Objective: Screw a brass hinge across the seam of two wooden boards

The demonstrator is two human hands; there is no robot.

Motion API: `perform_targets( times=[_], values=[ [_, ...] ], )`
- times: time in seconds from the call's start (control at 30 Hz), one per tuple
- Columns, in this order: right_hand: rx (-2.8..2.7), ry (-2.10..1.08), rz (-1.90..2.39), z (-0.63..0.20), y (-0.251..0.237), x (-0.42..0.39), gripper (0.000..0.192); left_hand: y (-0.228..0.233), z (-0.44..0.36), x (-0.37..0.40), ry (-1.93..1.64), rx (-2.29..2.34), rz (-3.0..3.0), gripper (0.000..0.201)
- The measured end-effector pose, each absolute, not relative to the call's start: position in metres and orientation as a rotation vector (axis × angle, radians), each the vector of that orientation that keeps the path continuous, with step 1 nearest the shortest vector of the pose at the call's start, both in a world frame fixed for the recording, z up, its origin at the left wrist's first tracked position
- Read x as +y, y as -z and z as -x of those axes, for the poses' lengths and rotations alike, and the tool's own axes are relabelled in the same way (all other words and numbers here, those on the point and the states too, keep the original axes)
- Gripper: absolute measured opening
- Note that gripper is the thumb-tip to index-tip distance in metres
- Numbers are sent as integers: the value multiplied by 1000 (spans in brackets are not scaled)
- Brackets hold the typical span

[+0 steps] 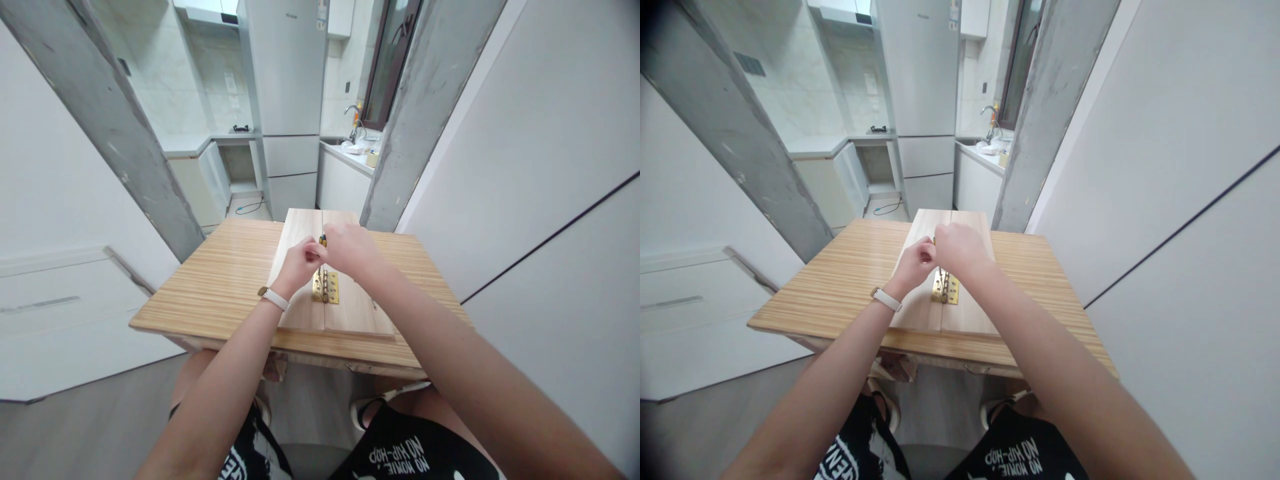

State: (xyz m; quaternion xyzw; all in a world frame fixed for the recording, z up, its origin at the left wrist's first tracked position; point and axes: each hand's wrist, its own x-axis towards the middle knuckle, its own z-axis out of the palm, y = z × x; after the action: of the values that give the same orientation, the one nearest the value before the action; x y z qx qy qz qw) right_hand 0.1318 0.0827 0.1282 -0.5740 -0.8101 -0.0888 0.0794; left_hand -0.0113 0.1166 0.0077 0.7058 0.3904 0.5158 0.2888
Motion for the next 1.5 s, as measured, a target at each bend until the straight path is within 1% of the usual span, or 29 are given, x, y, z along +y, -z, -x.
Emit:
perform_targets(
  times=[0.13,0.2,0.3,0.4,0.5,0.6,0.73,0.87,0.97,1.0,1.07,1.1,1.17,1.23,1.33,1.5],
  values=[
    [-2426,301,1705,-124,-123,83,36,-4,7,120,-1426,1047,-1850,17],
    [-2459,280,1656,-122,-121,83,30,-4,8,120,-1419,1074,-1856,17],
    [-2532,215,1567,-121,-122,83,21,-5,12,120,-1352,1070,-1864,20],
    [-2594,168,1519,-123,-123,85,13,-7,17,120,-1280,953,-1860,21],
    [-2631,165,1478,-128,-124,89,15,-9,21,121,-1219,824,-1826,27],
    [-2683,151,1369,-133,-123,92,20,-10,24,123,-1200,741,-1774,31],
    [-2738,110,1235,-137,-125,91,26,-7,24,128,-1196,736,-1791,24],
    [-2769,62,1229,-140,-127,88,25,-2,23,129,-1246,821,-1831,21],
    [-2682,37,1313,-141,-129,87,20,-5,23,125,-1274,853,-1869,18],
    [-2627,53,1364,-141,-130,86,22,-6,23,122,-1282,882,-1900,13],
    [-2535,115,1473,-139,-132,85,39,-11,22,118,-1309,968,-1965,4],
    [-2509,153,1523,-137,-133,84,47,-12,21,117,-1329,1010,-1984,8],
    [-2488,224,1605,-133,-135,83,53,-14,18,115,-1361,1034,-1980,11],
    [-2468,277,1666,-127,-134,82,49,-13,15,115,-1383,987,-1937,10],
    [-2450,306,1709,-120,-130,82,34,-9,11,118,-1398,958,-1883,11],
    [-2539,260,1564,-120,-124,85,21,-6,14,121,-1334,1051,-1909,15]
  ],
)
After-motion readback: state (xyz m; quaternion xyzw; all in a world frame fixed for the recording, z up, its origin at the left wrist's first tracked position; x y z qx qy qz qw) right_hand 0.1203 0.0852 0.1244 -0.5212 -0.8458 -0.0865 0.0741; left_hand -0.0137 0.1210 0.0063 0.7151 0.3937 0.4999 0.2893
